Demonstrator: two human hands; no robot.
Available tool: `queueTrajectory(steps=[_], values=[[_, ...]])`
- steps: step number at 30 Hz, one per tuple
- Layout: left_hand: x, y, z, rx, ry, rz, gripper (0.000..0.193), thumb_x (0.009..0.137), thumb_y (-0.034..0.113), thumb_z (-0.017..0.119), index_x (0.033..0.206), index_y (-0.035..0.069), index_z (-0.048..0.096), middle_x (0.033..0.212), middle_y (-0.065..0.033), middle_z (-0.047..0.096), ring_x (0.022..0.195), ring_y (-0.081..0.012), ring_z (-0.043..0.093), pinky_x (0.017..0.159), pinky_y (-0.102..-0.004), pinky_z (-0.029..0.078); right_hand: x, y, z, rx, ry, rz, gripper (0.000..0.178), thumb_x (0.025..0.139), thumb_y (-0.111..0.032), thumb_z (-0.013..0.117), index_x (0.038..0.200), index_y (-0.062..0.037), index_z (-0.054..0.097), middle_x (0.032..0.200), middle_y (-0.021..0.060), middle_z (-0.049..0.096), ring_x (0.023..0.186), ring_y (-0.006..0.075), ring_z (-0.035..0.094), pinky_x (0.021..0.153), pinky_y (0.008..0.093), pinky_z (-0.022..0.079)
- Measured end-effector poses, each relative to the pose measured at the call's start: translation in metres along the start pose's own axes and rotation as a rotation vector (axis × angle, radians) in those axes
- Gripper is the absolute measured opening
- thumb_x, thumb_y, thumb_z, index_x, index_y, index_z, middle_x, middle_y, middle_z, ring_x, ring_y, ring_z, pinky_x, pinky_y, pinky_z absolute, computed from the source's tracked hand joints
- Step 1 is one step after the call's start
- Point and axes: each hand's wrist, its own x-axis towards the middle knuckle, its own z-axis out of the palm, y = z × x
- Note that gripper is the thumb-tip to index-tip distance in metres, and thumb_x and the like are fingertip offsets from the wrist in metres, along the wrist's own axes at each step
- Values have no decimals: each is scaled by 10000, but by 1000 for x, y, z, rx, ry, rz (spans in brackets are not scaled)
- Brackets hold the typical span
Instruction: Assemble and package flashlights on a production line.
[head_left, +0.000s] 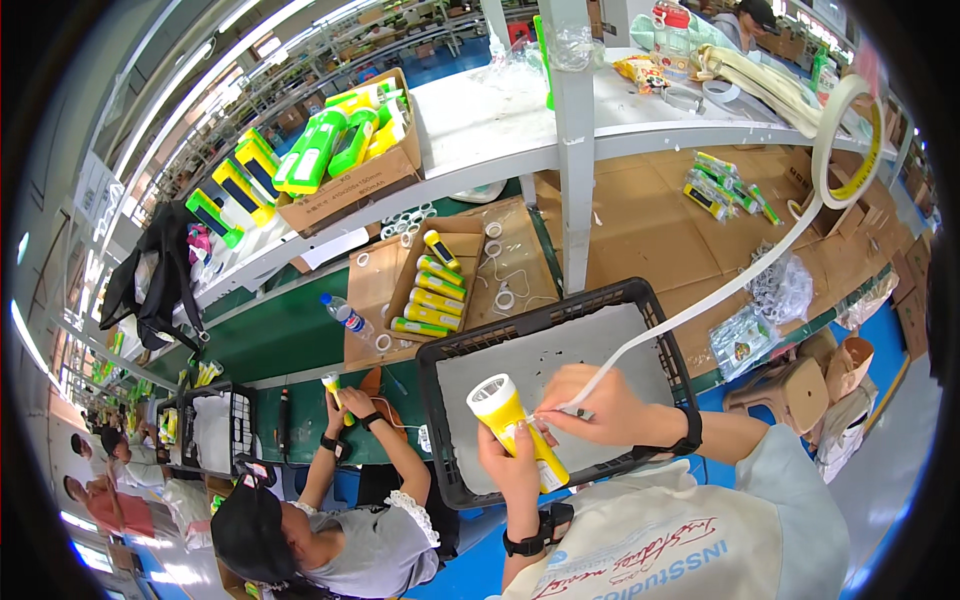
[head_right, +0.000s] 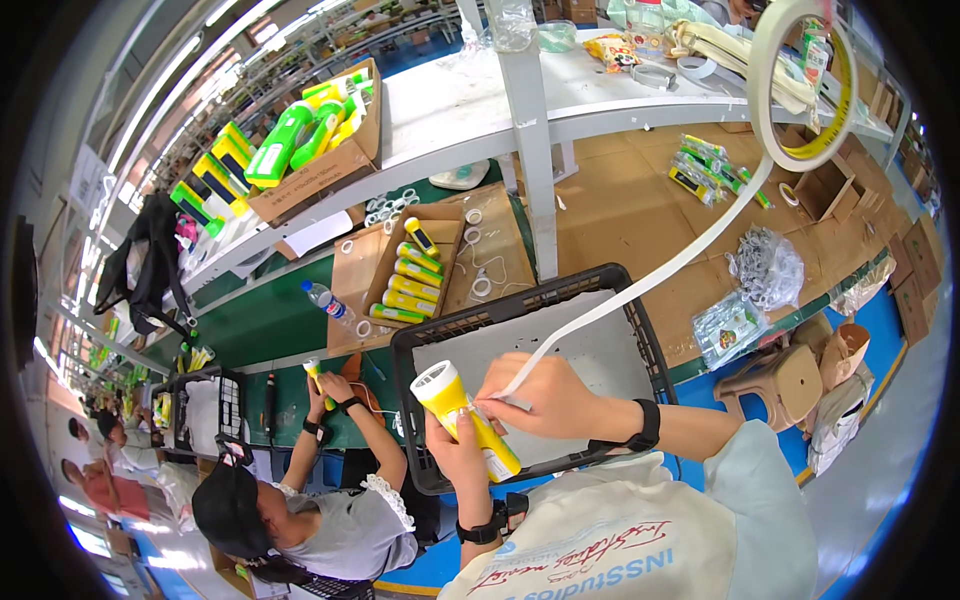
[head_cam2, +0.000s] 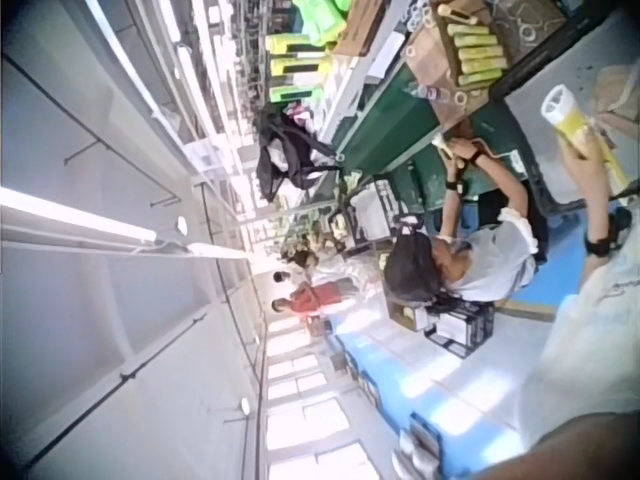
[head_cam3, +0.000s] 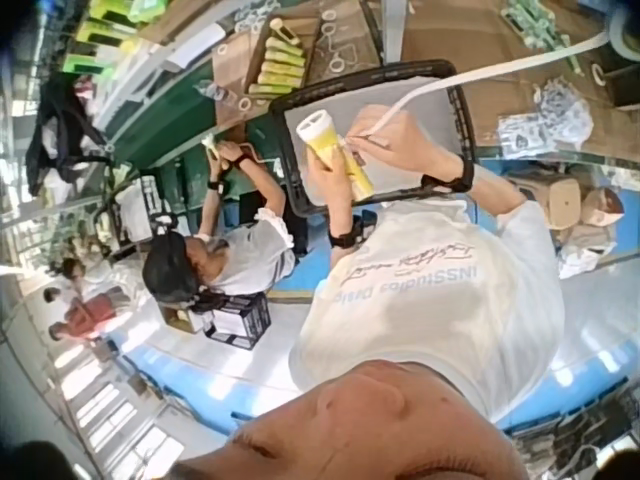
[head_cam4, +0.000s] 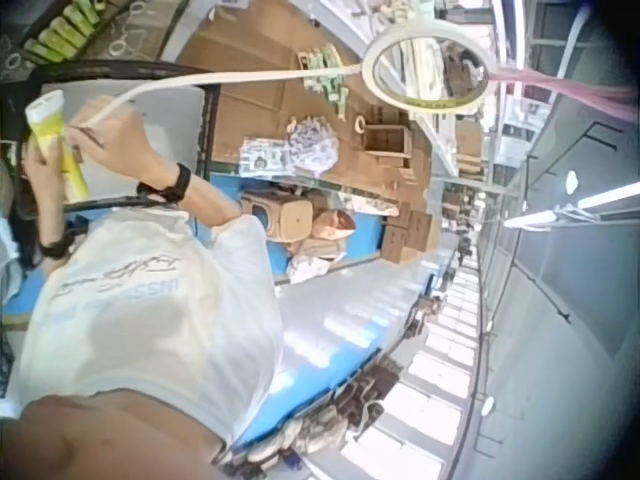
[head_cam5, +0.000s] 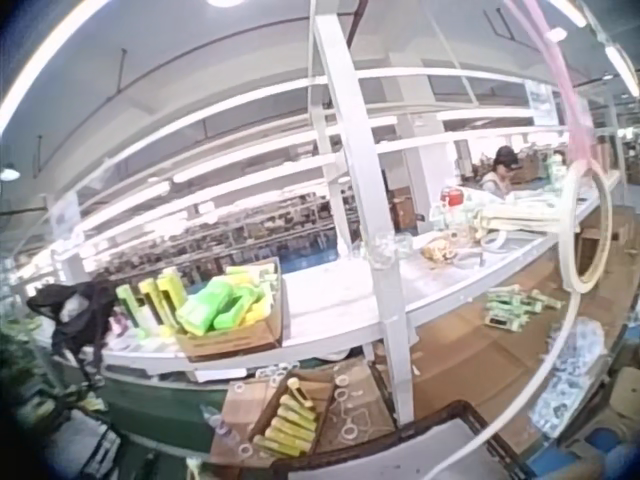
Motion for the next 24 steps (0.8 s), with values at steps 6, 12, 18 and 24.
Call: queueTrajectory(steps=[6,12,18,24], values=[[8,-21,-10,244,93,240,302,869,44,532,1158,-12,467,902,-81,578,672,-131,583,600,-266,489,-3,-14,1,-483,-87,-342,197,706,-124,644,888,-61,605,788,7,566,695,153,558,506,255,429],[40,-71,-12,-135,126,-228,170,940,210,468,977,45,456,705,-86,571,533,-176,563,492,-302,467,-12,-30,-13,-350,159,-532,246,684,-94,673,928,-72,647,806,17,615,720,184,593,549,264,462],[40,-80,-33,-221,59,-308,217,944,258,451,970,45,414,670,-109,548,505,-199,548,478,-334,474,47,79,-76,-55,740,253,24,811,-83,652,796,-65,652,810,-1,620,670,47,504,531,188,334],[36,-82,-35,-167,25,-327,244,941,296,449,952,52,445,662,-97,550,510,-184,539,487,-309,466,98,143,-120,155,856,137,21,809,-60,655,823,-46,649,785,-11,625,688,32,510,542,197,361]])
